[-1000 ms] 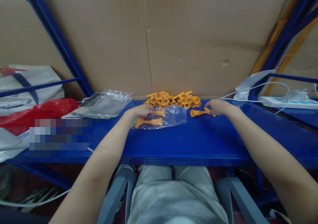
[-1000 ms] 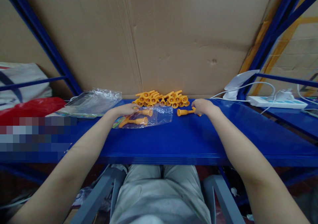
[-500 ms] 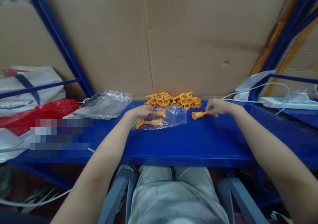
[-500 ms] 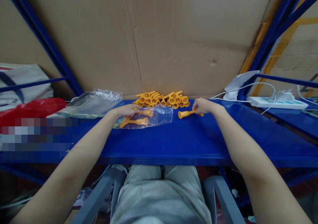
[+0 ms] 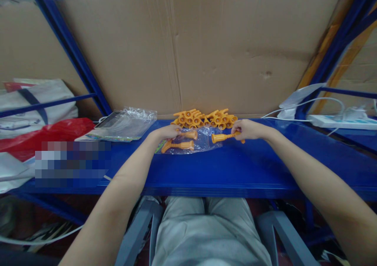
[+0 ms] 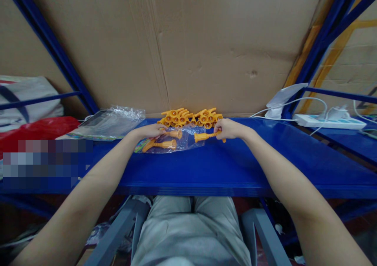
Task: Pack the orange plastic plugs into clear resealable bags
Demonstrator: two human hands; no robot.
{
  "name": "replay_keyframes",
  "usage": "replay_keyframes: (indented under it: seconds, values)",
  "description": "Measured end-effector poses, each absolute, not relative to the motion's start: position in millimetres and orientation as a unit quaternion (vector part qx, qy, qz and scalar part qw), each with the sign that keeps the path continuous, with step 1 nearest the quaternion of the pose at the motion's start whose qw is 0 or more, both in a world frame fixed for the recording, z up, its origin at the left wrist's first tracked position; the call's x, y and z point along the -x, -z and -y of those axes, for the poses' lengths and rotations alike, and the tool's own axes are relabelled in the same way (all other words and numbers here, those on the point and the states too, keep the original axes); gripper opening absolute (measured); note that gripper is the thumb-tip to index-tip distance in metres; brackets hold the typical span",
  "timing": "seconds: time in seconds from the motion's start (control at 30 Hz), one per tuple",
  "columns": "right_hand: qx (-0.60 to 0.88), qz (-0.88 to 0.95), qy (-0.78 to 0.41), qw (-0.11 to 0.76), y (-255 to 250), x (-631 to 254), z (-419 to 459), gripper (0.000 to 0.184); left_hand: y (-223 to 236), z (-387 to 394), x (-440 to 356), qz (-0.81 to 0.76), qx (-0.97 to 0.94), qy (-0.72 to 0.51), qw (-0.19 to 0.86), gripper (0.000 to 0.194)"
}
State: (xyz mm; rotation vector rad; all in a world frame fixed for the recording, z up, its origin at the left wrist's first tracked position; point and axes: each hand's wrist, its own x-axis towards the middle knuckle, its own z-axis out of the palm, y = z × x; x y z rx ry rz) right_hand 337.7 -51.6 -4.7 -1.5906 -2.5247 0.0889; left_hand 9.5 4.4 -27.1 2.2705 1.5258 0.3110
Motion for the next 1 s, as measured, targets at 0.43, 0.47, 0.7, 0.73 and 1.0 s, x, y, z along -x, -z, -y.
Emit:
replay_keyframes:
  seconds: [0.43, 0.47, 0.7, 0.73, 1.0]
  values:
    - [0.522, 0.849, 0.031, 0.073, 16, -319, 55, 0.012, 30, 1, -28, -0.518, -0.794, -0.258, 0.188, 0.029]
    - [0.531, 0.844, 0.032, 0.068, 16, -318, 56, 0.012, 31, -1, -30, -0.518, -0.797, -0.266, 0.162, 0.028]
    - [0.596, 0.799, 0.071, 0.039, 14, -302, 69, 0.019, 41, -5, -39, -0.501, -0.83, -0.211, 0.124, 0.024]
    - [0.602, 0.794, 0.078, 0.034, 14, -299, 72, 0.021, 42, -6, -40, -0.5, -0.831, -0.21, 0.126, 0.023]
    - [0.618, 0.781, 0.088, 0.031, 18, -278, 86, 0.028, 45, -6, -44, -0.508, -0.822, -0.204, 0.158, 0.018]
